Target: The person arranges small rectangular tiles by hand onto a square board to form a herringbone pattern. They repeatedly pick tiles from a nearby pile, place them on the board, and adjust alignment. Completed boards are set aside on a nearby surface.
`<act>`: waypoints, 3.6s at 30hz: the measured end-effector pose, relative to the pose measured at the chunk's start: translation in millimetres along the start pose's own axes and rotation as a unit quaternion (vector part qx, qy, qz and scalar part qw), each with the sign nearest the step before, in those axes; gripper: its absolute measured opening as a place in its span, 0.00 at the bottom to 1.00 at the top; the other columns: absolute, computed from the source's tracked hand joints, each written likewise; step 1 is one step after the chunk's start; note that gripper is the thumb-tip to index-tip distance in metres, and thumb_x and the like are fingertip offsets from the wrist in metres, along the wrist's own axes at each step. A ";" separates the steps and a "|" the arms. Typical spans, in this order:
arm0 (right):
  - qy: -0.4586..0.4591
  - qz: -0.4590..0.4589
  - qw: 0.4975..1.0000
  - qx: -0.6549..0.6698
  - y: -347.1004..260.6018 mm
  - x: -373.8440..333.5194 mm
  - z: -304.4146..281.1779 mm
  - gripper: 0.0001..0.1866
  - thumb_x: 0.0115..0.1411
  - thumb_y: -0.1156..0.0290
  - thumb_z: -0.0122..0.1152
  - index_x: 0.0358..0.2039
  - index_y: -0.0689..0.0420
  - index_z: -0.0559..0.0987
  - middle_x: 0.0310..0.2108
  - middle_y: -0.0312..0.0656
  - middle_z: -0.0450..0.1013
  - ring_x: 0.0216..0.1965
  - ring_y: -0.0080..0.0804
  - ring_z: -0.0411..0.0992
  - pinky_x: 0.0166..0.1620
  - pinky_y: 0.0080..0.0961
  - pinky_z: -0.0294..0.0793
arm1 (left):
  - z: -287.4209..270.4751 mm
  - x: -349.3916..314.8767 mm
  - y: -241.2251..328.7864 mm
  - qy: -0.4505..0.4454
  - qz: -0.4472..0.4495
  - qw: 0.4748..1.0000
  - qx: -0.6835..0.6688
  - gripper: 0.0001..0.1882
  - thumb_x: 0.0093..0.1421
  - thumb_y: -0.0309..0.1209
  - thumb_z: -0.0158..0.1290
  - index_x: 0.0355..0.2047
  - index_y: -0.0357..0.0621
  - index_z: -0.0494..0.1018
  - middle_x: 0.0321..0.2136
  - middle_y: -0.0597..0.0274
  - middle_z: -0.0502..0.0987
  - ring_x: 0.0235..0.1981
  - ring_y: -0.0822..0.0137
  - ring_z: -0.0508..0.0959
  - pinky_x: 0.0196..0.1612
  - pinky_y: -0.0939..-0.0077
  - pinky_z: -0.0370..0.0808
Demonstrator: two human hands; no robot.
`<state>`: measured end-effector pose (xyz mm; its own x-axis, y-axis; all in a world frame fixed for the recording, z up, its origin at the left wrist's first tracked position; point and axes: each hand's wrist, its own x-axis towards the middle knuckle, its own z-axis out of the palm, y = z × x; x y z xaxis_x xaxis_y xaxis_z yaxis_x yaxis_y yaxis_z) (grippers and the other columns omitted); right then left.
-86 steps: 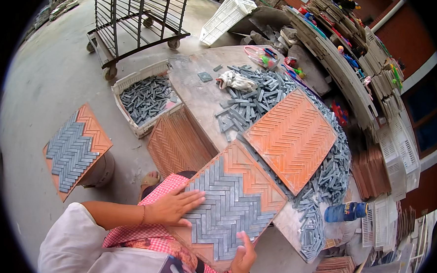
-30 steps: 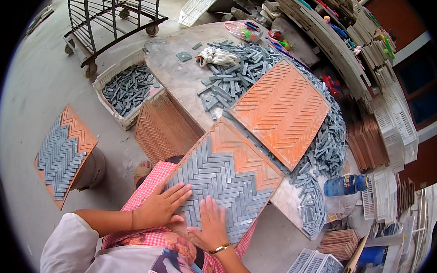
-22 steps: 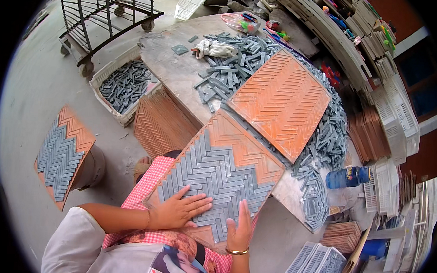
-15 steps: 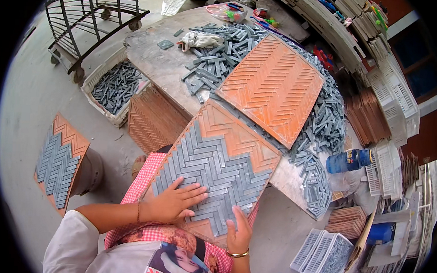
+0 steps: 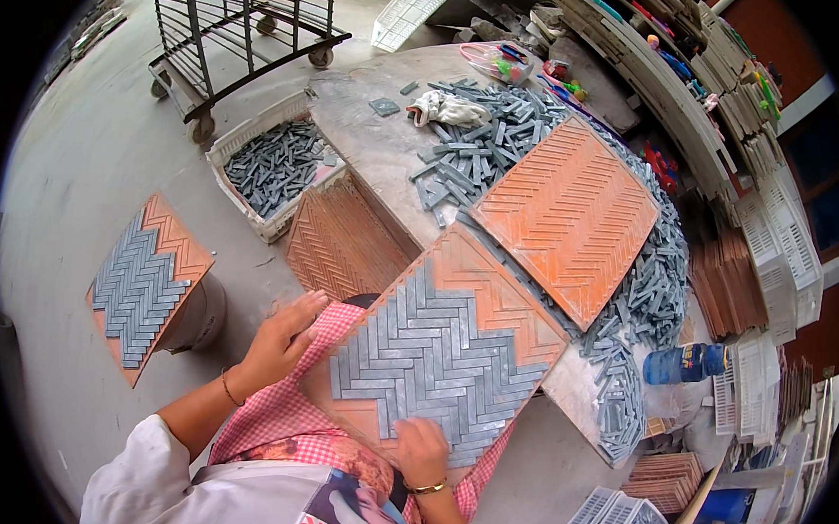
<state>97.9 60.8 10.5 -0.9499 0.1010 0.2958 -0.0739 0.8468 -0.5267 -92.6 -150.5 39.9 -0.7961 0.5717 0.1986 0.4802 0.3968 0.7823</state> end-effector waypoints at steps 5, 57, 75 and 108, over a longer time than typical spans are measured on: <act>-0.032 0.005 0.999 -0.012 -18.6 1.8 -10.0 0.14 0.44 0.71 0.64 0.34 0.57 0.77 0.32 0.41 0.70 0.34 0.40 0.69 0.37 0.34 0.69 | 13.3 -14.6 8.7 -0.020 0.013 0.999 -0.036 0.23 0.55 0.25 0.49 0.53 0.40 0.65 0.53 0.51 0.67 0.56 0.52 0.65 0.58 0.64 0.61; 0.158 0.198 0.967 0.037 38.8 -6.0 -75.1 0.13 0.53 0.73 0.59 0.40 0.63 0.76 0.36 0.50 0.74 0.37 0.45 0.73 0.41 0.33 0.72 | 140.4 126.1 51.8 -0.163 0.292 0.907 0.257 0.38 0.59 0.57 0.34 0.62 0.44 0.50 0.63 0.60 0.52 0.65 0.63 0.49 0.64 0.55 0.39; -0.047 0.067 0.985 -0.151 -1.0 -79.6 -32.2 0.22 0.55 0.69 0.52 0.51 0.60 0.69 0.55 0.45 0.64 0.57 0.39 0.61 0.57 0.47 0.54 | 126.3 23.8 71.8 -0.340 0.388 0.823 0.239 0.36 0.59 0.53 0.39 0.62 0.47 0.51 0.63 0.63 0.52 0.64 0.66 0.52 0.63 0.53 0.43; -0.074 0.079 0.986 -0.124 -2.6 -82.6 -48.8 0.26 0.53 0.62 0.57 0.52 0.59 0.70 0.56 0.43 0.63 0.59 0.39 0.58 0.57 0.52 0.53 | 113.8 3.3 82.0 -0.409 0.434 0.752 0.281 0.36 0.59 0.50 0.42 0.63 0.47 0.48 0.64 0.66 0.51 0.64 0.68 0.51 0.63 0.57 0.45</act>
<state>191.4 75.7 26.3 -0.9789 0.1801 0.0965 0.1375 0.9300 -0.3408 -14.0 -34.3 37.5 0.2901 0.9495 -0.1196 0.9507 -0.2716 0.1497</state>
